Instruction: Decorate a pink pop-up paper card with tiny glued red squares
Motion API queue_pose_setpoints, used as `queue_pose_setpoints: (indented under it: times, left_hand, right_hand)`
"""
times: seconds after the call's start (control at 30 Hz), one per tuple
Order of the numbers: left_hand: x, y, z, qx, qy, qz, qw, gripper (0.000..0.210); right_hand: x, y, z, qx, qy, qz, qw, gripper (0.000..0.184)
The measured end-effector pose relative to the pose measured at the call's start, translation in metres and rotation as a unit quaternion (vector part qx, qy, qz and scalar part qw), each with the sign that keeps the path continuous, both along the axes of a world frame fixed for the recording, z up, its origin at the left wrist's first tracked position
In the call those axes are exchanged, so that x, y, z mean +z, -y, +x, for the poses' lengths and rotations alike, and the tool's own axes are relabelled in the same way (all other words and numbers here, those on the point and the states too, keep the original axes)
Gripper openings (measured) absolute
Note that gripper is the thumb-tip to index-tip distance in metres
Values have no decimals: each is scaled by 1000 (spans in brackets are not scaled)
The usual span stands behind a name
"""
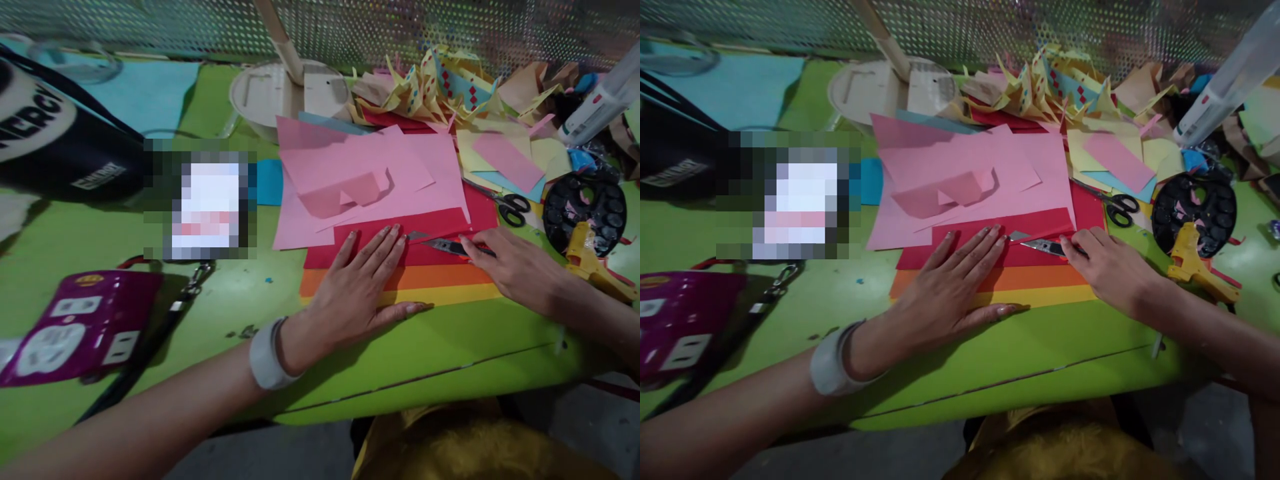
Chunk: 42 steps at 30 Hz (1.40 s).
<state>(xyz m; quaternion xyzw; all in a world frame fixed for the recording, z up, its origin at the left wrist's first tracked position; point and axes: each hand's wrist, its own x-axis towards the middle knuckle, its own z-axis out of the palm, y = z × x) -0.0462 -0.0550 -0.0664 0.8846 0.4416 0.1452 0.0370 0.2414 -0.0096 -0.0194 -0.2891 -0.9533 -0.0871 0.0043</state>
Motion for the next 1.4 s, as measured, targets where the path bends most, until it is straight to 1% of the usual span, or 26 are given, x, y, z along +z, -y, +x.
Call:
queue_pose_setpoints:
  times: [0.13,0.23,0.37,0.5,0.67,0.77,0.93,1.03,1.17,1.33,1.4]
  left_hand:
    - [1,0,1,2,-2,-2,1000,89]
    - [1,0,2,5,0,-1,1000,89]
    - [-2,0,2,9,1,11,1000,90]
    - [-3,0,2,5,6,19,1000,93]
    - [-1,0,1,1,0,12,1000,91]
    - [2,1,1,-9,2,7,1000,90]
    - [7,4,6,-55,-1,-14,998,93]
    - [9,6,5,-53,-3,0,999,92]
    - [5,10,-2,-10,-25,27,999,93]
    - [-3,13,-5,-18,-29,34,999,98]
    - [-5,13,-4,-18,-22,37,999,99]
  right_hand:
    - [-1,4,0,-6,-3,-5,1000,48]
    - [-2,7,2,-6,-3,-3,1000,46]
    - [-1,4,-5,-3,1,-1,1000,46]
    - [2,2,-14,11,18,7,1000,43]
    - [2,6,-13,30,17,30,999,39]
    - [3,10,-10,16,9,33,999,39]
    - [0,15,-1,-13,-11,31,999,37]
    - [-6,17,4,-17,-12,34,999,36]
    - [-9,19,3,-35,-8,29,999,38]
    - [-8,21,-2,-31,-7,1,999,42]
    - [-8,20,-5,-26,3,2,1000,43]
